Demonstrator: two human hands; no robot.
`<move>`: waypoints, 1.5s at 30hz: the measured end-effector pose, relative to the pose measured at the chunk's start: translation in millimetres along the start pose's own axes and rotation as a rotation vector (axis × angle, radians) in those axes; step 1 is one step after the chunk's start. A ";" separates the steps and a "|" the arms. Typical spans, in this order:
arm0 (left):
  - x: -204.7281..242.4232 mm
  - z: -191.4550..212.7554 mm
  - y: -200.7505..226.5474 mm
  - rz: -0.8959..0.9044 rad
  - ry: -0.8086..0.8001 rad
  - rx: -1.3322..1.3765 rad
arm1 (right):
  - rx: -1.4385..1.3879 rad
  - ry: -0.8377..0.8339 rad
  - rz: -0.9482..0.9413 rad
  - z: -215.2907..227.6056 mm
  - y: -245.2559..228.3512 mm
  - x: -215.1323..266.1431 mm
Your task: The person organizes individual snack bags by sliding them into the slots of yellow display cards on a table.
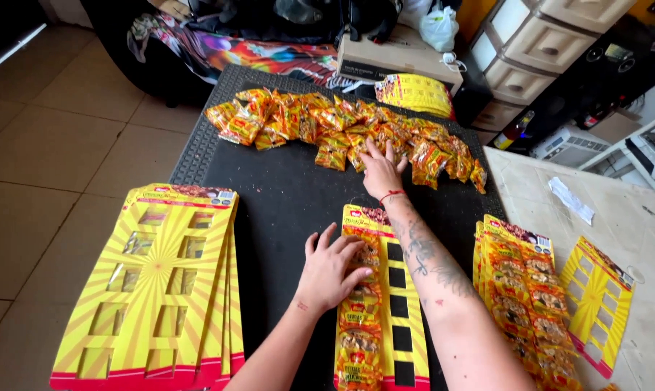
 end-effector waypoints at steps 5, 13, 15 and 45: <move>-2.9 5.9 -4.9 -0.003 0.147 0.067 | -0.321 0.548 0.015 40.2 31.1 -10.1; -1.2 18.3 -8.3 -0.052 0.312 0.514 | -1.236 0.673 -0.100 129.9 8.9 203.0; 0.4 19.8 4.8 -0.058 0.180 0.993 | -1.356 0.678 -0.177 120.8 12.6 254.1; -18.4 4.9 52.3 0.070 0.097 -0.299 | -0.439 0.252 0.024 9.3 -42.1 452.3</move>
Point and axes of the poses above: each hand's wrist, its own x-axis away from the middle knuckle, its own z-axis out of the back of the hand, y = z × x, the point moved 5 cm from there along -x, towards the middle knuckle, and after that the axes turned 2 degrees about z, right-handed, at the moved point
